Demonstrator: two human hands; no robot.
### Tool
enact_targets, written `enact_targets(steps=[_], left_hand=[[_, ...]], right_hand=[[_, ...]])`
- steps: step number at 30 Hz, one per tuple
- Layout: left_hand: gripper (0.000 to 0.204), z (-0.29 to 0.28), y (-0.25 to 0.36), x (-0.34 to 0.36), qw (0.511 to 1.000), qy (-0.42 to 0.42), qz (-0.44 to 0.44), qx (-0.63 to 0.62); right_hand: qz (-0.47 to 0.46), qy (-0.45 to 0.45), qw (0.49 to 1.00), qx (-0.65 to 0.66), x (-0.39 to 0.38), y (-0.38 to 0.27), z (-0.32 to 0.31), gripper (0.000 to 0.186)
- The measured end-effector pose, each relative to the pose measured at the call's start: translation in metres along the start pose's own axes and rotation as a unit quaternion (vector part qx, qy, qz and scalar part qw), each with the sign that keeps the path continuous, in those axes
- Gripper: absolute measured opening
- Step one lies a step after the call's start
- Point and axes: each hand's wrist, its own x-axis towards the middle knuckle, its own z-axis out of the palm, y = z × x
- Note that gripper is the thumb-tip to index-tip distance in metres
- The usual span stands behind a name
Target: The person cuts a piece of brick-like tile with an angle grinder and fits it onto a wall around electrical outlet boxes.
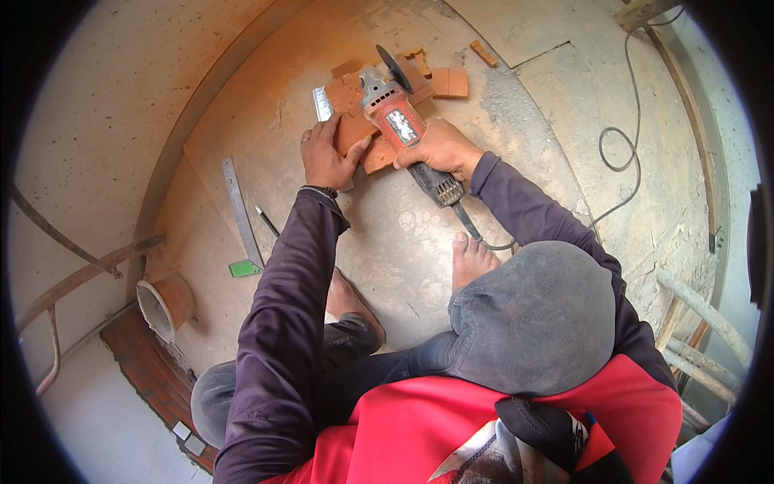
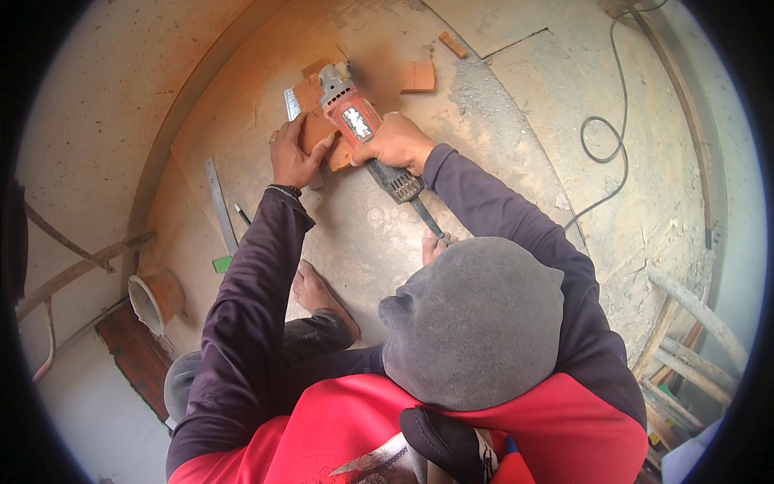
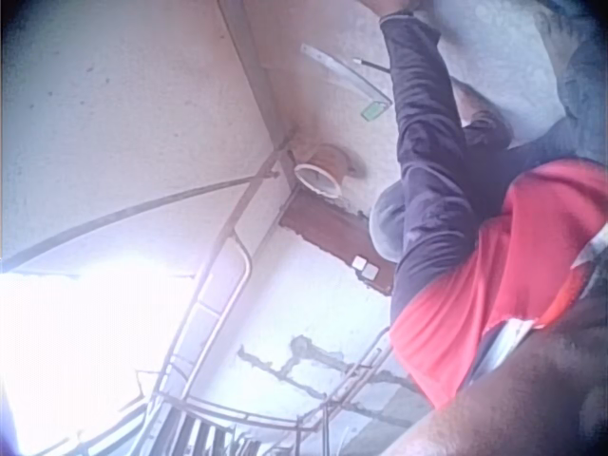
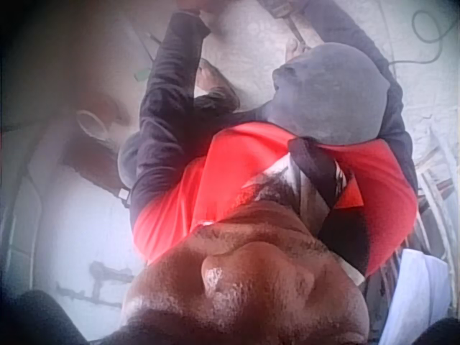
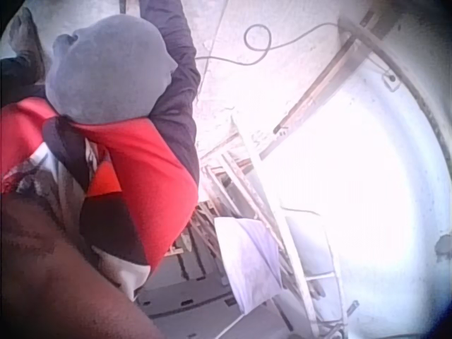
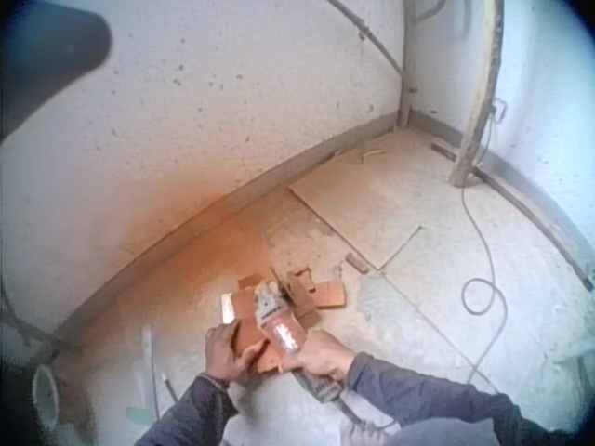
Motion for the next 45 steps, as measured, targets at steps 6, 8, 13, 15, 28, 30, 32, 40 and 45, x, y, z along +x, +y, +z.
enact_targets(steps=[6,8,13,15,28,30,32,40,45], left_hand=[[0.072,-0.002,0.000,0.000,1.000,-0.006,-0.010,0.000],[0.073,-0.001,0.001,0.000,1.000,-0.006,-0.007,-0.006],[0.071,0.000,-0.002,0.001,1.000,0.001,-0.001,-0.005],[0.071,0.000,-0.003,0.001,1.000,0.002,0.000,-0.007],[0.071,-0.003,0.000,0.001,1.000,-0.004,-0.009,-0.013],[0.072,-0.003,0.000,0.002,1.000,-0.012,-0.005,-0.020],[0.074,-0.003,-0.002,0.003,0.999,-0.020,0.006,-0.026],[0.080,0.002,-0.028,-0.024,0.998,0.018,-0.020,-0.058],[0.073,0.010,-0.008,-0.019,0.998,0.063,0.017,-0.015]], right_hand=[[0.011,-0.011,0.999,0.030,-0.001,-0.004,0.000,0.044],[0.003,-0.011,0.999,0.032,0.001,0.002,0.001,0.044],[0.007,-0.011,1.000,0.027,-0.002,-0.002,0.000,0.043],[0.011,-0.013,0.999,0.028,-0.003,-0.003,0.000,0.044],[0.009,-0.007,1.000,-0.003,-0.001,-0.007,0.000,0.035],[-0.008,-0.005,1.000,0.022,0.002,-0.001,0.001,0.045],[-0.005,0.006,1.000,-0.002,0.002,-0.002,-0.001,0.044],[-0.078,0.020,0.996,-0.029,-0.003,-0.025,0.001,0.040],[-0.110,0.025,0.993,-0.028,-0.004,-0.019,-0.006,0.039]])
